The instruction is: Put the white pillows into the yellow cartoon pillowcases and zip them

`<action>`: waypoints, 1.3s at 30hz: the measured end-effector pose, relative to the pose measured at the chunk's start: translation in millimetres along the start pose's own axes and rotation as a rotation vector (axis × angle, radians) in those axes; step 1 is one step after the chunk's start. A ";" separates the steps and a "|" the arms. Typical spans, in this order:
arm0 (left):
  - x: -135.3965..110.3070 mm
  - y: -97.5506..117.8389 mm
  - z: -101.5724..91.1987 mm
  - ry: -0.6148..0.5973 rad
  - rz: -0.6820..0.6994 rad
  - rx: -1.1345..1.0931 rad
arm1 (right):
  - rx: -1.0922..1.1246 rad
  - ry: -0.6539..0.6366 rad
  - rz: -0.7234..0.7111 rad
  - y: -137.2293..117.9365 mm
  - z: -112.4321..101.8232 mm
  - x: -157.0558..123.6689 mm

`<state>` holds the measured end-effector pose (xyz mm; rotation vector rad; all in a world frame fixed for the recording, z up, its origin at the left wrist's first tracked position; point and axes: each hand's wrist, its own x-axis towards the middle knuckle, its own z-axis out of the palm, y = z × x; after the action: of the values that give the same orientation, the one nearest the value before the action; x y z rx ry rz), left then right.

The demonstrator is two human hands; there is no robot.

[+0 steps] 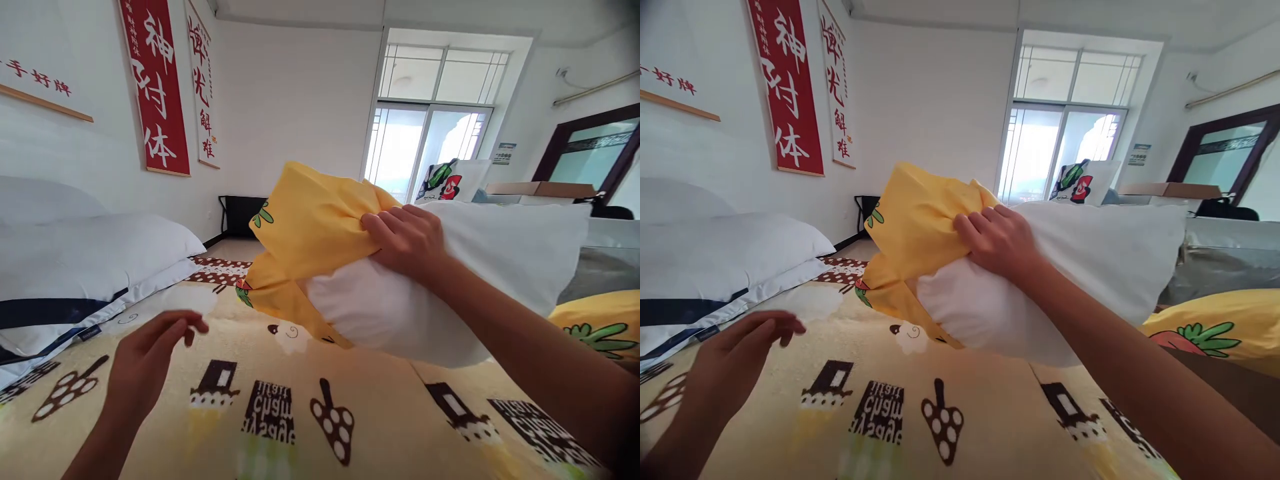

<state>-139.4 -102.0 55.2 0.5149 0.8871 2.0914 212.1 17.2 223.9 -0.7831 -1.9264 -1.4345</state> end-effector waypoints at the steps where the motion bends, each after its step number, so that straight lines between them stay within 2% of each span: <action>1: 17.2 -2.1 15.7 -0.163 0.169 0.234 | -0.015 0.086 -0.044 2.2 -4.2 -6.1; 3: 43.5 -13.6 44.1 -0.334 0.450 0.491 | -0.026 0.237 -0.110 1.0 -7.4 -24.3; 4: 52.1 -22.5 55.5 -0.387 0.526 0.532 | -0.019 0.278 -0.132 -2.2 -6.3 -35.9; 5: 57.7 -32.7 64.6 -0.425 0.532 0.496 | -0.003 0.287 -0.150 -7.0 -3.6 -48.9; 6: 60.4 -43.4 71.1 -0.477 0.481 0.440 | 0.020 0.268 -0.161 -13.2 0.6 -62.7; 8: 59.0 -62.8 77.1 -0.638 0.288 0.353 | 0.086 0.173 -0.179 -28.1 12.2 -90.2; 11: 49.4 -76.2 73.1 -0.831 0.011 0.398 | 0.189 0.046 -0.221 -50.2 32.5 -119.6; 13: 44.8 -71.5 66.4 -0.896 -0.012 0.494 | 0.230 0.015 -0.221 -61.1 44.4 -125.0; 15: 42.3 -57.9 59.5 -0.930 0.087 0.581 | 0.245 -0.015 -0.180 -68.4 53.4 -119.5; 17: 38.7 -40.0 54.4 -0.918 0.190 0.658 | 0.252 -0.093 -0.129 -73.0 58.2 -107.9; 20: 26.1 -17.6 52.8 -0.851 0.295 0.865 | 0.254 -0.308 -0.029 -77.7 51.9 -91.4; 23: 11.0 -10.3 56.2 -0.726 0.473 1.070 | 0.329 -0.508 0.034 -83.1 24.2 -80.9; 25: 3.9 -12.1 58.7 -0.639 0.607 1.085 | 0.452 -0.534 0.025 -89.5 -2.1 -73.2; 28: -4.0 -15.7 60.8 -0.625 0.751 1.024 | 0.643 -0.405 0.027 -106.3 -35.7 -54.9; 31: -15.9 -14.1 61.9 -0.651 0.806 0.984 | 0.760 -0.207 0.131 -128.1 -44.5 -36.6; 34: -32.3 -10.4 62.7 -0.646 0.865 1.005 | 0.924 -0.085 0.228 -147.0 -27.0 -33.0; 39: -51.7 -10.6 65.6 -0.658 1.092 1.140 | 1.318 0.048 0.365 -163.8 13.8 -55.3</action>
<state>-62.5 -111.0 88.4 2.5551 1.4916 1.7157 121.9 -14.3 79.2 -0.3717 -2.0030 0.1617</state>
